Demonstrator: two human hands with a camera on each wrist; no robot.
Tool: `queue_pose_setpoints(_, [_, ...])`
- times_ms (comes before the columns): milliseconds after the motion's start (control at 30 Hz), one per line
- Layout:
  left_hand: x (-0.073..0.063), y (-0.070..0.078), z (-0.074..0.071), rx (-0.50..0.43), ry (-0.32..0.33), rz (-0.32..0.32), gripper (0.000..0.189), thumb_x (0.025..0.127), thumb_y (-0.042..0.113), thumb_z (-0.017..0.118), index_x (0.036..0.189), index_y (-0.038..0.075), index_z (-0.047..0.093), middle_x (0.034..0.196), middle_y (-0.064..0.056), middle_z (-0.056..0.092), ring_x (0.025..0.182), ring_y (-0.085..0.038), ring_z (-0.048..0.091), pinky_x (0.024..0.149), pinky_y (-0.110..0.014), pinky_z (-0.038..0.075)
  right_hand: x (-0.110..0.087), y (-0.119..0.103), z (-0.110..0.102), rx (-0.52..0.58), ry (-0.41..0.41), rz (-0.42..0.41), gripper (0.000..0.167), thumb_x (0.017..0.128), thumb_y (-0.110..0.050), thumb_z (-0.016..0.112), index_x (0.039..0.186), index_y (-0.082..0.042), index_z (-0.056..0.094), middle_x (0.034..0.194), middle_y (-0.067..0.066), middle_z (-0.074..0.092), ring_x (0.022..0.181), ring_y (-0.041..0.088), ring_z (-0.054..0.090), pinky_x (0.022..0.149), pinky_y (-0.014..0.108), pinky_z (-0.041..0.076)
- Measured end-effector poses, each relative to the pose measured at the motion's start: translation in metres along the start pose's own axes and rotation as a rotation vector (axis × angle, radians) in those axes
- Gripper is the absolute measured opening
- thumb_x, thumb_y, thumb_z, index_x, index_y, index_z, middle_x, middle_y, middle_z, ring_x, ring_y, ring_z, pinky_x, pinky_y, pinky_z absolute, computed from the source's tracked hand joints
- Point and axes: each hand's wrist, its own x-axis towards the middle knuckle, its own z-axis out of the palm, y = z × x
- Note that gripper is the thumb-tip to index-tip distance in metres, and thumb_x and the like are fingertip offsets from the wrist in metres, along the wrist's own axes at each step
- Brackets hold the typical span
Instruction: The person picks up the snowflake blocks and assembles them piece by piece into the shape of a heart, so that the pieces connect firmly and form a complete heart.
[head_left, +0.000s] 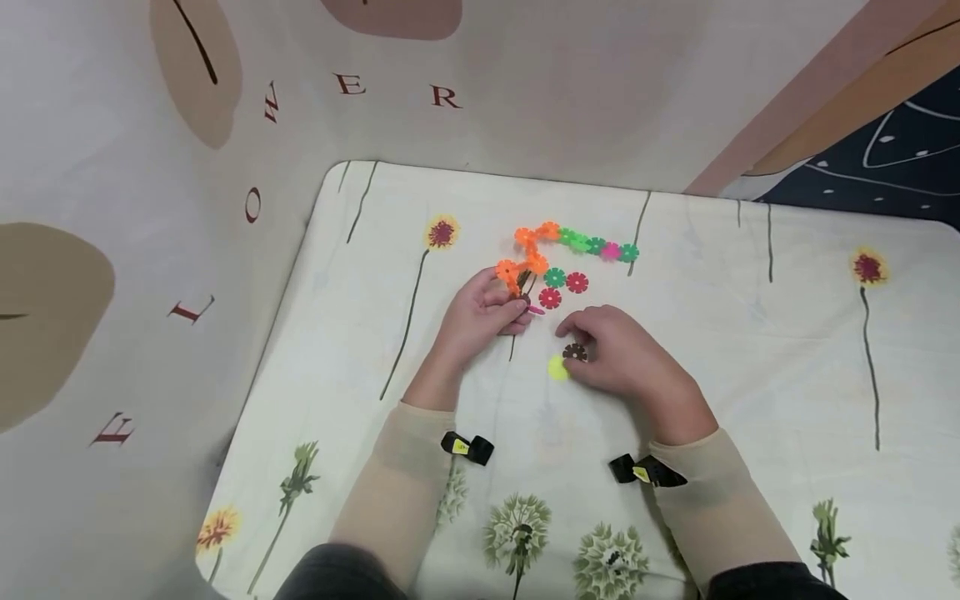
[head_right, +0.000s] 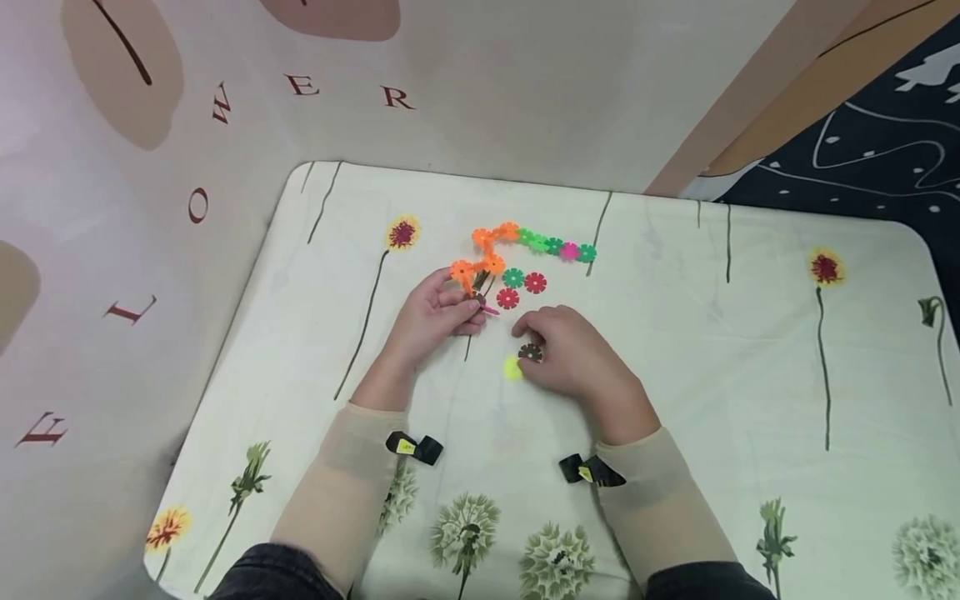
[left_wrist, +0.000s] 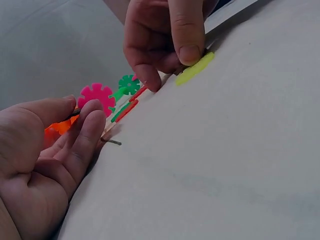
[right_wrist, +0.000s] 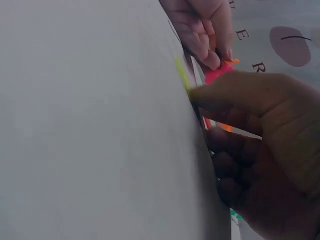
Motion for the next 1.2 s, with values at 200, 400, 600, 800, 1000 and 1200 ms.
queue_pose_setpoints(200, [-0.001, -0.001, -0.001, -0.004, 0.001, -0.007, 0.071, 0.101, 0.0, 0.072, 0.163, 0.012, 0.04, 0.109, -0.02, 0.076, 0.089, -0.026, 0.079, 0.082, -0.038, 0.065, 0.001, -0.003, -0.002, 0.04, -0.021, 0.087, 0.027, 0.087, -0.012, 0.089, 0.112, -0.01, 0.08, 0.092, -0.001, 0.067, 0.086, 0.02, 0.059, 0.082, 0.039, 0.053])
queue_pose_setpoints(400, [-0.001, -0.002, -0.003, 0.022, 0.0, -0.012, 0.069, 0.1, 0.0, 0.073, 0.161, 0.012, 0.043, 0.108, -0.019, 0.078, 0.089, -0.027, 0.08, 0.082, -0.037, 0.065, 0.002, 0.0, 0.001, 0.082, 0.023, 0.066, 0.017, 0.086, -0.011, 0.09, 0.1, -0.013, 0.081, 0.089, -0.003, 0.067, 0.081, 0.017, 0.061, 0.076, 0.037, 0.055])
queue_pose_setpoints(600, [-0.002, -0.002, -0.003, 0.047, -0.009, 0.005, 0.066, 0.1, 0.001, 0.075, 0.158, 0.011, 0.047, 0.104, -0.017, 0.079, 0.093, -0.029, 0.08, 0.083, -0.036, 0.065, 0.006, -0.001, 0.006, 0.195, 0.122, 0.127, 0.008, 0.093, -0.014, 0.084, 0.098, -0.014, 0.077, 0.089, -0.002, 0.07, 0.079, 0.018, 0.062, 0.075, 0.035, 0.054])
queue_pose_setpoints(800, [0.0, -0.001, -0.001, 0.036, -0.015, -0.009, 0.072, 0.1, -0.001, 0.074, 0.163, 0.009, 0.041, 0.105, -0.019, 0.078, 0.088, -0.026, 0.08, 0.083, -0.036, 0.065, 0.008, -0.004, 0.013, 0.489, 0.174, 0.213, 0.011, 0.1, -0.005, 0.074, 0.108, -0.004, 0.067, 0.095, 0.009, 0.076, 0.082, 0.023, 0.073, 0.077, 0.028, 0.061])
queue_pose_setpoints(1000, [0.0, 0.001, 0.0, 0.028, -0.015, -0.02, 0.076, 0.1, -0.003, 0.073, 0.165, 0.007, 0.036, 0.106, -0.021, 0.077, 0.084, -0.025, 0.08, 0.082, -0.037, 0.065, 0.011, -0.005, 0.017, 0.645, 0.185, 0.265, 0.016, 0.103, -0.002, 0.069, 0.118, 0.003, 0.063, 0.102, 0.019, 0.071, 0.085, 0.028, 0.075, 0.075, 0.029, 0.065])
queue_pose_setpoints(1200, [0.0, 0.001, 0.001, 0.019, -0.012, -0.03, 0.076, 0.099, -0.004, 0.073, 0.165, 0.008, 0.038, 0.106, -0.022, 0.077, 0.083, -0.025, 0.08, 0.082, -0.037, 0.065, 0.011, -0.005, 0.017, 0.676, 0.178, 0.285, 0.018, 0.105, -0.004, 0.067, 0.12, 0.005, 0.067, 0.105, 0.02, 0.072, 0.085, 0.028, 0.075, 0.076, 0.03, 0.065])
